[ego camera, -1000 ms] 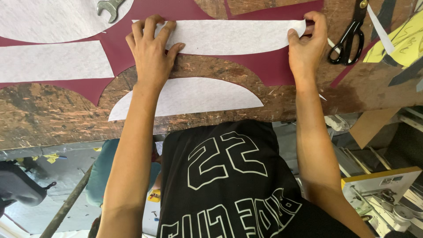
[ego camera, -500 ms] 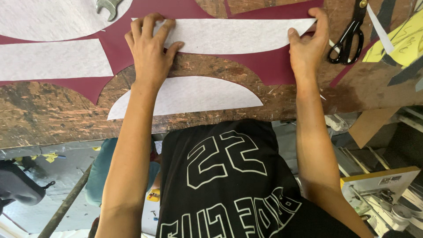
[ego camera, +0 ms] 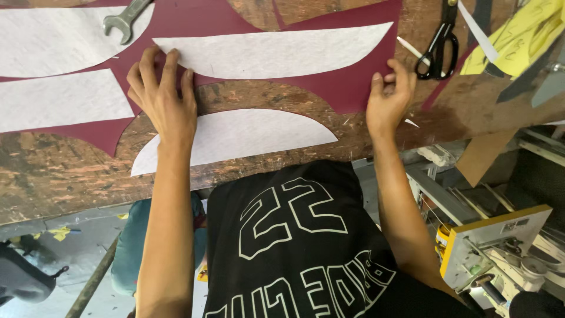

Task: The person cuts maroon vinyl fabric on a work table using scissors, following curved white paper templates laid on the material. They hold the fabric steady, cut around the template edges, reposition the pieces, and trace outline marks on the fabric with a white marker, using a wrench and pliers as weights on the templates.

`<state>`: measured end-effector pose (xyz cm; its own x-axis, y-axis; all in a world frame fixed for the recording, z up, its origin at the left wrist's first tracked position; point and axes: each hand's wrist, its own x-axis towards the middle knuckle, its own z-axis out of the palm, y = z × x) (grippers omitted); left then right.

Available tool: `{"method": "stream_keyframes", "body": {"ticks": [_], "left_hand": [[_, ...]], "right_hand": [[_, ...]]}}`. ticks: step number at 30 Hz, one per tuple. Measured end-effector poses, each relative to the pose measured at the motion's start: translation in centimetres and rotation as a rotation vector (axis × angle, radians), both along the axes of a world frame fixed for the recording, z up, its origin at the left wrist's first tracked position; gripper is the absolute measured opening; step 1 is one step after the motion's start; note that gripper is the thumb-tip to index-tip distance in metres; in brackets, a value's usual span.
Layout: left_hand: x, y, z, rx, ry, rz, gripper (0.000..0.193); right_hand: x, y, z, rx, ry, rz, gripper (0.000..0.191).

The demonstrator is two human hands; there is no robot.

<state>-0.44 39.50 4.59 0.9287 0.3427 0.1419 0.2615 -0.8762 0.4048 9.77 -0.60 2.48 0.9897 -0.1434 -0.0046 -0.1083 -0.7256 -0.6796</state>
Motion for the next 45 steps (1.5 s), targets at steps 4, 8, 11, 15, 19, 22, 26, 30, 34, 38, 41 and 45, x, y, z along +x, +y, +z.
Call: {"method": "stream_keyframes", "body": {"ticks": [4, 8, 11, 15, 19, 22, 26, 30, 34, 38, 41, 45], "left_hand": [[-0.2, 0.1, -0.3, 0.015, 0.024, -0.021, 0.040], [0.0, 0.2, -0.4, 0.041, 0.033, -0.017, 0.038], [0.1, 0.1, -0.4, 0.012, 0.015, -0.026, 0.040], [0.3, -0.1, -0.2, -0.019, -0.003, -0.006, 0.041], [-0.4, -0.2, 0.2, -0.078, -0.034, 0.028, 0.038], [-2.1, -0.6, 0.7, -0.108, -0.044, 0.052, 0.033], [-5.4, -1.9, 1.7, -0.115, 0.019, 0.080, 0.029], [-7.5, -3.5, 2.7, -0.173, 0.088, 0.016, 0.033], [-7.3, -5.2, 3.2, -0.168, 0.052, -0.022, 0.034], [-5.1, -6.7, 3.1, -0.225, 0.012, -0.066, 0.034], [-3.3, -7.9, 3.2, -0.298, -0.042, -0.130, 0.037], [-1.1, -9.9, 3.3, -0.253, -0.079, -0.199, 0.038]], "right_hand": [[-0.1, 0.3, 1.0, -0.044, 0.019, 0.043, 0.044], [0.9, 1.4, 1.5, 0.006, 0.013, 0.103, 0.047], [1.4, 2.2, 1.3, 0.031, -0.001, 0.158, 0.048], [2.2, 2.7, 0.9, 0.004, -0.037, 0.202, 0.048], [2.1, 2.1, 1.0, -0.010, -0.048, 0.209, 0.045], [1.2, 1.9, 1.4, -0.033, 0.028, 0.166, 0.042], [-0.8, 2.7, 2.2, -0.022, 0.006, 0.220, 0.034], [-3.6, 4.8, 3.2, 0.060, 0.082, 0.372, 0.029], [-6.5, 6.7, 4.0, 0.006, 0.217, 0.473, 0.027], [-7.1, 5.8, 4.5, 0.071, 0.078, 0.474, 0.028], [-6.5, 3.2, 4.7, -0.007, 0.020, 0.389, 0.027], [-2.9, -1.8, 4.7, -0.242, -0.085, 0.248, 0.031]]}}
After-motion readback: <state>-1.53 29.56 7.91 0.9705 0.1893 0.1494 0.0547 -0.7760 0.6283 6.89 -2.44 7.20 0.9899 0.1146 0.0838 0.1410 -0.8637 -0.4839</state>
